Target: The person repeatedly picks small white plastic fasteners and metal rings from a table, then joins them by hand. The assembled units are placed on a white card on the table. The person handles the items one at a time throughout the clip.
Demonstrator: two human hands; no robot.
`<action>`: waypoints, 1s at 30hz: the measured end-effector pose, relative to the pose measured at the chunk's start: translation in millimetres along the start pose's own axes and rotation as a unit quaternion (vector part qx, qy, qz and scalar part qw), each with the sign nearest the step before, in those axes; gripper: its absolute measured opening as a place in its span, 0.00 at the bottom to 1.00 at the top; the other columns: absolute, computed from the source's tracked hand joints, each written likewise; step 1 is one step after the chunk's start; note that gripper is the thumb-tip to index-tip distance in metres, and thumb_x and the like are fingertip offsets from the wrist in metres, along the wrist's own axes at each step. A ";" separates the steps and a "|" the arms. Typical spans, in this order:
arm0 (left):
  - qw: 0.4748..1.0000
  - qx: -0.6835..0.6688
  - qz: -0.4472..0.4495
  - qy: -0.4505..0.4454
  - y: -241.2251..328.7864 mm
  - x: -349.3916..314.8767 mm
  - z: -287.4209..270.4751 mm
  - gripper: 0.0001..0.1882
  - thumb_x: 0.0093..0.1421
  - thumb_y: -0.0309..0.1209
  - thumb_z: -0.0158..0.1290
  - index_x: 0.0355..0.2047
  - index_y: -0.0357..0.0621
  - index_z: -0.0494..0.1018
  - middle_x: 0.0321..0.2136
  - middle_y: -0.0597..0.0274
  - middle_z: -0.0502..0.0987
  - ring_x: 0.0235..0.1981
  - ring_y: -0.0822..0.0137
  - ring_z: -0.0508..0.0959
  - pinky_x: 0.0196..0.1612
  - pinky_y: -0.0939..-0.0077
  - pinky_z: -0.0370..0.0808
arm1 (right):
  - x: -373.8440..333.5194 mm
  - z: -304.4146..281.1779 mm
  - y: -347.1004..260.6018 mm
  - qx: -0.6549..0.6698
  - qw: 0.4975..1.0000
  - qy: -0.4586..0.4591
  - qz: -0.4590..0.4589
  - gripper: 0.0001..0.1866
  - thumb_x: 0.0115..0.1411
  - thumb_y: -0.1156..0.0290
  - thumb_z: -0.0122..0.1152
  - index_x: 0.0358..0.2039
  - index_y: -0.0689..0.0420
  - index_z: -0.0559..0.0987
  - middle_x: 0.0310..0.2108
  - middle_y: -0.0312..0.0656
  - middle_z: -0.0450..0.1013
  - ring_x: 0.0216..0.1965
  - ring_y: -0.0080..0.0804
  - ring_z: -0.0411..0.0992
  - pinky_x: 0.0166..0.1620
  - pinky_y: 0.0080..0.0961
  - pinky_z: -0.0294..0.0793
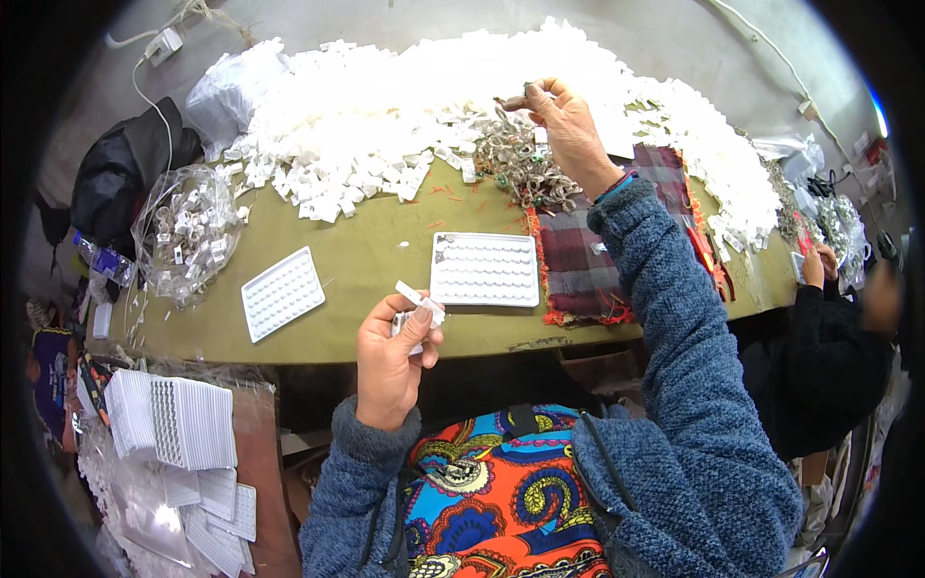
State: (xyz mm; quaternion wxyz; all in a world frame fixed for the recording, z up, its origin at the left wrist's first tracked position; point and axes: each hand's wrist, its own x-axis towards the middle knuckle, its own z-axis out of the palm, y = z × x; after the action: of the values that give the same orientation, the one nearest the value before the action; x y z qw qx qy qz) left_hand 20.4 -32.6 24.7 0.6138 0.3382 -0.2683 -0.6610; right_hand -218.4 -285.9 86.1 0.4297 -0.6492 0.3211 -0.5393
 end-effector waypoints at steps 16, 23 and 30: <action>1.000 -0.010 -0.030 0.000 -13.5 -6.8 16.1 0.08 0.61 0.27 0.59 0.38 0.38 0.73 0.36 0.56 0.81 0.27 0.73 0.79 0.20 0.85 0.72 | -111.2 22.6 -45.1 0.087 0.983 -0.160 0.033 0.10 0.71 0.65 0.50 0.43 0.58 0.70 0.32 0.38 0.75 0.41 0.29 0.76 0.49 0.26 0.75; 1.000 -0.007 -0.018 -0.001 -26.4 -6.3 26.0 0.10 0.61 0.28 0.60 0.40 0.38 0.73 0.33 0.60 0.80 0.29 0.71 0.81 0.21 0.84 0.72 | -185.5 73.1 -44.7 0.222 0.953 -0.118 0.170 0.09 0.67 0.67 0.58 0.43 0.58 0.72 0.29 0.33 0.73 0.23 0.16 0.69 0.25 0.12 0.68; 0.998 -0.045 0.017 -0.032 -19.2 -0.6 24.7 0.14 0.63 0.28 0.57 0.47 0.37 0.72 0.34 0.58 0.80 0.33 0.68 0.82 0.23 0.83 0.75 | -173.5 78.2 -53.4 0.138 0.947 -0.156 0.243 0.09 0.62 0.66 0.65 0.34 0.60 0.80 0.26 0.30 0.74 0.22 0.13 0.68 0.24 0.13 0.66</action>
State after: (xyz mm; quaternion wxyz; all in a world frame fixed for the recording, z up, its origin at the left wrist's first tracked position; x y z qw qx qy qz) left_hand -10.8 -31.5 25.5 0.6305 0.2842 -0.2630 -0.6727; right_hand -181.3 -94.0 56.9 0.6778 -0.5622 0.3203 -0.3492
